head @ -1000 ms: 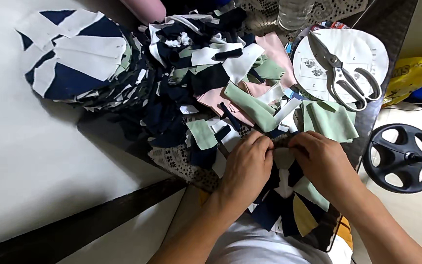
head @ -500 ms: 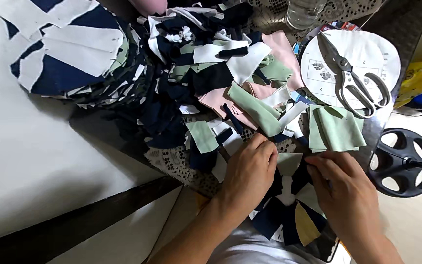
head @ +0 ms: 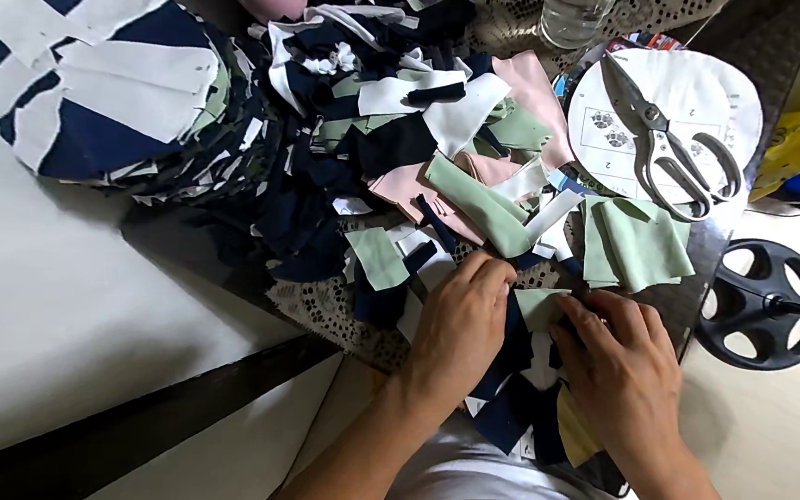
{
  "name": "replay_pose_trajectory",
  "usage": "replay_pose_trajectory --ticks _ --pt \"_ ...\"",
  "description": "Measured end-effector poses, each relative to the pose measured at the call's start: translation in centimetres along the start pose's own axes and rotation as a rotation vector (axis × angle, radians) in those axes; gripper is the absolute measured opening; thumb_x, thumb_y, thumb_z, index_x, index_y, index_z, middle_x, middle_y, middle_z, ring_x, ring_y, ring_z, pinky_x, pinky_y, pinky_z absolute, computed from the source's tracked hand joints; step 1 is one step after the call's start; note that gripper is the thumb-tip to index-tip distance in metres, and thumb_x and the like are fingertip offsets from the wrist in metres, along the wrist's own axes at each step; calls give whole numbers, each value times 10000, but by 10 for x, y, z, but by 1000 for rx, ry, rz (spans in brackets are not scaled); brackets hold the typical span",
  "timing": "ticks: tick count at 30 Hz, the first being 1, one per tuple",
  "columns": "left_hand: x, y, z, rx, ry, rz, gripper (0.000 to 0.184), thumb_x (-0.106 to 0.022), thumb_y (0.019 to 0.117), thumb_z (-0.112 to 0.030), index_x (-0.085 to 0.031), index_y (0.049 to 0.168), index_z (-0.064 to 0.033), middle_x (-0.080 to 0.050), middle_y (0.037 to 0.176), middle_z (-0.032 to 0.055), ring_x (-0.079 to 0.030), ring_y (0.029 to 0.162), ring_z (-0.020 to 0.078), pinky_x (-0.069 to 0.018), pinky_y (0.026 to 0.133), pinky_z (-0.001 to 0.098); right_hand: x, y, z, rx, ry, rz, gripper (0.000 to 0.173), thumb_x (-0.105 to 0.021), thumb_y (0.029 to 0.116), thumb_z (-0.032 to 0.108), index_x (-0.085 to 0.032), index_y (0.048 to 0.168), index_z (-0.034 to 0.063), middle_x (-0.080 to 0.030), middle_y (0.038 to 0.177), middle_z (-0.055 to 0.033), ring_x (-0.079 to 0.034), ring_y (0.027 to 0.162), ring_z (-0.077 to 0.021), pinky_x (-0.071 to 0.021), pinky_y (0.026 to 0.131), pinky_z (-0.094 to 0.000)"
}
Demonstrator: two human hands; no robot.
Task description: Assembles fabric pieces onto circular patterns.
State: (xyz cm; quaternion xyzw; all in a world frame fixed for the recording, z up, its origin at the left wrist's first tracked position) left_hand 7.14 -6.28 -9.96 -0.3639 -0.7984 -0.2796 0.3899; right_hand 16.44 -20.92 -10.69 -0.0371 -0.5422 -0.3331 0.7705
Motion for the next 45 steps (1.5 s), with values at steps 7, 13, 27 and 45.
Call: replay_pose_trajectory --ticks 7,13,27,45 --pt "4 -7 0 11 -33 -11 187 -585 963 -114 -766 998 -79 -703 1003 73 -650 749 89 -549 678 202 -1 0 1 -11 1 -5 269 -615 973 286 -784 1123 141 -707 1034 -139 -647 948 -326 -492 743 -424" --pt "2 -4 -3 55 26 45 138 -650 952 -165 -756 947 -77 -691 986 73 -650 738 133 -560 675 274 -1 0 1 -23 11 -6 254 -627 967 278 -784 1114 143 -710 1033 -138 -651 951 -330 -499 744 -433" --pt "-3 -2 -6 42 96 43 140 -631 956 -141 -722 874 -72 -671 964 79 -623 701 151 -537 630 302 -1 -2 2 -26 15 -14 280 -612 973 309 -782 1130 152 -712 1056 -136 -650 958 -331 -488 741 -440" --pt "-2 0 -7 25 103 93 113 -641 969 -143 -714 917 -73 -663 1013 91 -643 759 192 -550 659 360 -1 -5 3 -18 19 -28 267 -608 978 290 -780 1112 136 -723 1073 -140 -667 973 -340 -509 746 -449"
Point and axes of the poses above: each hand's wrist, its own y-axis towards the middle knuckle, its own x-axis out of the back of the hand, z = x × y, the point moved 4 cm from there along y, towards the middle knuckle
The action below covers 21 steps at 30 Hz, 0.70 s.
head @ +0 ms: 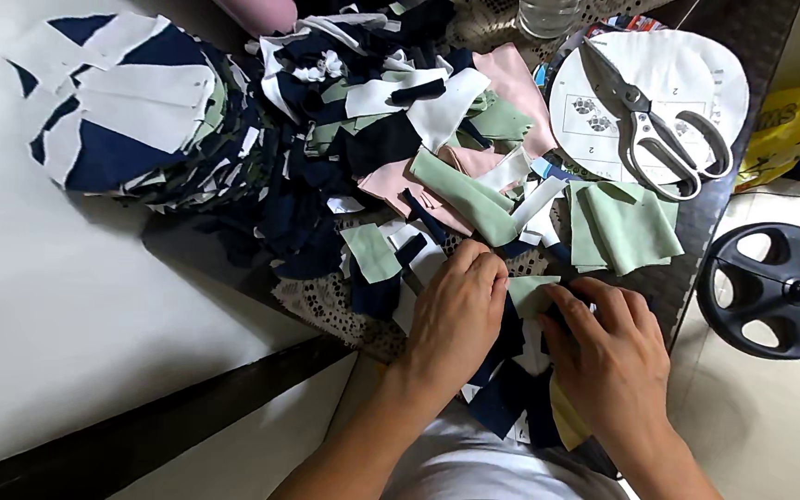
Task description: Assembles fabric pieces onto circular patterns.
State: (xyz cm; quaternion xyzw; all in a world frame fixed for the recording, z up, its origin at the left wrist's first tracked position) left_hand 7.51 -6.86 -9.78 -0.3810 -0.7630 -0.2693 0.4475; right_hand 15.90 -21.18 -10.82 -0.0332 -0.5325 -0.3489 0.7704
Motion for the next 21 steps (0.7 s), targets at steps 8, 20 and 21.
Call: replay_pose_trajectory --ticks 8,20,21 --pt "2 4 0 -57 9 42 119 -627 981 -127 -683 905 -55 -654 980 99 -653 767 206 -557 652 370 1 -1 -1 1 13 5 260 -595 977 250 -778 1102 114 -730 1080 -131 -673 987 -329 -521 761 -436" --pt "1 6 -3 -109 64 13 111 -608 981 -94 -665 902 -39 -632 920 110 -656 757 229 -554 627 376 1 -2 0 7 6 7 251 -587 977 249 -786 1075 132 -729 1107 -134 -670 999 -340 -517 765 -442" --pt "1 6 -3 -110 72 15 114 -609 981 -95 -666 901 -37 -631 922 110 -657 762 233 -556 629 377 1 -2 0 8 5 8 251 -585 979 248 -786 1075 133 -729 1109 -133 -670 997 -340 -516 763 -442"
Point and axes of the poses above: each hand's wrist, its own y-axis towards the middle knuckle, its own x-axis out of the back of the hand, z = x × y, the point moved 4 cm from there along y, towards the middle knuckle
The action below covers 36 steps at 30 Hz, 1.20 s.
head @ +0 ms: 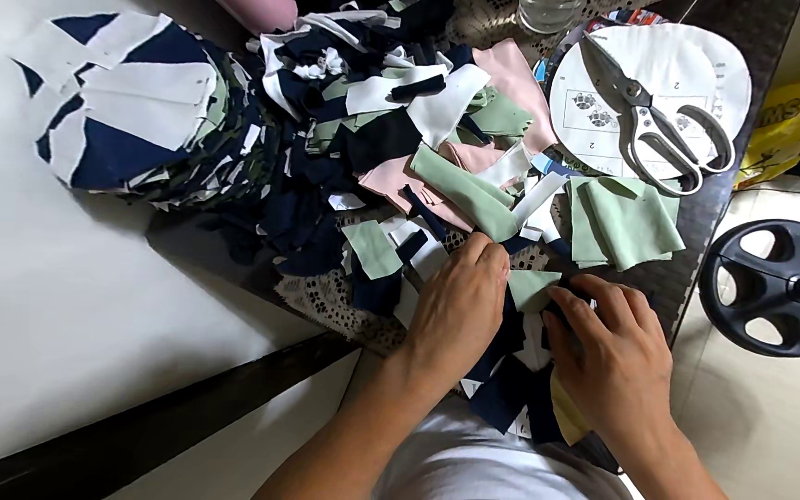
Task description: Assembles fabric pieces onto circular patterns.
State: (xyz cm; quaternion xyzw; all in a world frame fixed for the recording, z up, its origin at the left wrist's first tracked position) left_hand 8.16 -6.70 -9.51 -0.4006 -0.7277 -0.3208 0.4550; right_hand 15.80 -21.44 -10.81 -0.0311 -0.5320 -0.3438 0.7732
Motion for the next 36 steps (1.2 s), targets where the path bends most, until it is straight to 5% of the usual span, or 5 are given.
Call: replay_pose_trajectory --ticks 8,12,18,26,36 --pt "5 -9 -6 -45 13 -80 256 -529 1012 -144 -728 1148 -57 -691 1197 139 -678 1073 314 -561 848 461 11 0 -6 -46 141 -11 254 -580 979 220 -775 1082 94 -724 1118 -151 -678 1007 -311 -543 799 -427" --pt "-10 -29 -29 -146 6 -19 459 -458 1058 -320 -621 1386 -44 -562 1483 154 -464 1429 371 -351 1134 627 29 -3 -17 -64 155 -97 237 -578 996 212 -771 1058 89 -717 1110 -156 -656 998 -270 -485 845 -430" --pt "-39 -47 -45 -226 106 82 837 -410 973 -682 -450 1547 -74 -437 1593 156 -399 1482 347 -245 1174 652 36 -9 -25 -62 107 -107 243 -574 1006 218 -772 1047 82 -708 1109 -197 -652 1034 -287 -507 880 -370" --pt "-16 -45 -32 -201 -78 -31 664 -586 970 -499 -534 1489 -88 -495 1548 162 -429 1458 370 -266 1175 654 39 -13 -16 -5 126 -94 233 -574 1001 185 -753 1052 45 -680 1107 -238 -624 1044 -297 -473 912 -354" --pt "63 -52 110 -216 143 -185 263 -533 951 -47 -749 1096 -82 -676 1302 121 -557 1329 351 -459 1078 529 50 -28 -22 -5 132 -128 250 -560 1016 194 -744 1073 34 -675 1122 -249 -626 1064 -312 -479 924 -378"
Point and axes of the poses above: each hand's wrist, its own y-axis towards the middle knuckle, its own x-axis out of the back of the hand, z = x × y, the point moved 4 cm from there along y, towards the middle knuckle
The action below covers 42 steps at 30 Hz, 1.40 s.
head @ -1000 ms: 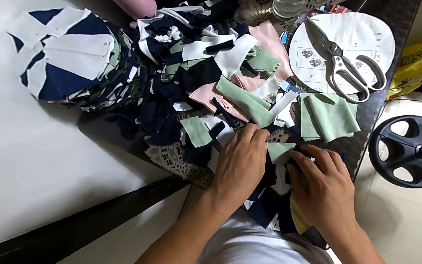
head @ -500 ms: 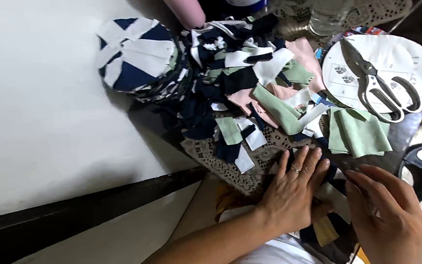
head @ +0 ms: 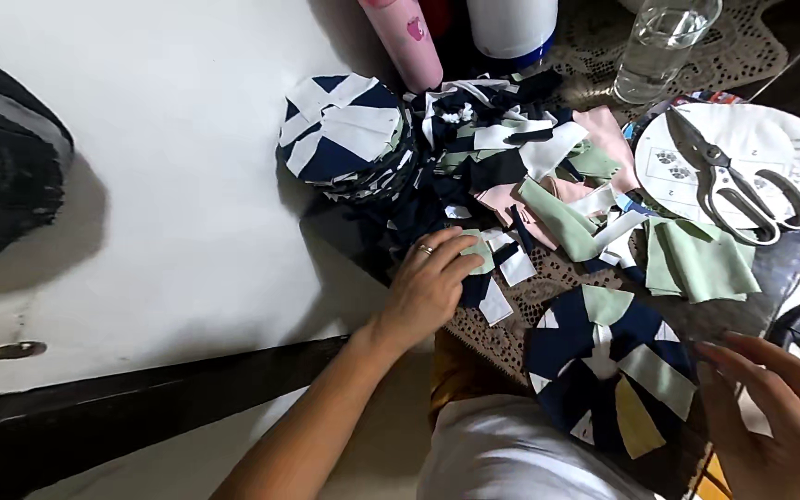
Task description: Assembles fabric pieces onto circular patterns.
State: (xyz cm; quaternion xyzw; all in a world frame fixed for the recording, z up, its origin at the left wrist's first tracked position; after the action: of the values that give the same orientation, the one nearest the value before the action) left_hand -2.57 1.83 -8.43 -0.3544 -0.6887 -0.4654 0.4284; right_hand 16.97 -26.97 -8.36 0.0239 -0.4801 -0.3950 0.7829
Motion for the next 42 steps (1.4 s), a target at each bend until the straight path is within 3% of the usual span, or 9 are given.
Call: replay_pose_trajectory --ticks 5,11,14,17,22,26,31,34,42 --pt "-9 -1 14 -12 -128 -68 235 -583 1011 -191 -776 1043 -60 -716 1211 128 -619 1254 311 -493 1055 458 22 -11 -14 -71 -13 -114 228 -575 1003 141 -746 1044 -3 -674 1098 -250 -627 1092 -244 -485 952 -272" --pt "2 12 20 113 -359 -176 235 -597 1008 -162 -716 1053 36 -723 1165 158 -671 1172 188 -522 1039 354 35 -28 -25 -145 -34 -161 219 -587 1005 148 -759 1054 22 -692 1101 -220 -645 1064 -217 -509 902 -262" --pt "24 22 -2 217 -551 -237 170 -641 982 -135 -673 1121 -42 -705 1079 -46 -657 951 -26 -554 871 186 31 -33 -24 -164 73 -146 209 -590 1001 139 -751 1064 23 -698 1102 -181 -643 1079 -158 -510 925 -224" --pt "28 31 -52 288 -875 -72 149 -698 950 -180 -705 1083 -247 -710 989 -184 -666 861 -43 -569 781 150 22 -32 -19 -194 329 -106 241 -573 1021 183 -746 1049 18 -723 1066 -81 -655 1025 -57 -532 904 -197" --pt "-15 35 -127 374 -1253 333 79 -660 950 -72 -719 1001 -84 -720 888 -89 -671 788 -15 -574 718 162 5 -25 4 -293 690 56 359 -533 1059 323 -756 1108 47 -736 1110 -14 -643 1077 -49 -525 943 -241" --pt "-35 36 -148 435 -1269 443 75 -652 962 -82 -717 995 -65 -713 859 -63 -660 755 -9 -559 694 149 0 -22 8 -337 686 167 389 -520 1049 374 -763 1135 83 -724 1139 0 -615 1103 -58 -491 953 -245" --pt "-46 44 -151 484 -1157 500 92 -636 981 -114 -717 994 -72 -706 824 -64 -653 707 -9 -548 648 149 -7 -18 0 -356 527 137 223 -613 994 270 -760 952 108 -725 986 15 -632 958 -41 -505 835 -204" --pt "-53 53 -150 487 -1017 491 84 -657 976 -135 -722 982 -83 -694 786 -70 -628 653 -24 -524 603 133 -12 -12 -4 -312 268 88 217 -607 980 249 -775 932 119 -722 942 -14 -645 904 -132 -513 789 -310" --pt "-63 74 -157 174 -456 339 127 -645 979 -179 -746 944 -111 -680 802 -8 -620 681 33 -519 623 199 -20 3 -8 -293 -68 98 179 -646 939 231 -748 845 118 -677 892 -64 -630 868 -263 -474 714 -431"
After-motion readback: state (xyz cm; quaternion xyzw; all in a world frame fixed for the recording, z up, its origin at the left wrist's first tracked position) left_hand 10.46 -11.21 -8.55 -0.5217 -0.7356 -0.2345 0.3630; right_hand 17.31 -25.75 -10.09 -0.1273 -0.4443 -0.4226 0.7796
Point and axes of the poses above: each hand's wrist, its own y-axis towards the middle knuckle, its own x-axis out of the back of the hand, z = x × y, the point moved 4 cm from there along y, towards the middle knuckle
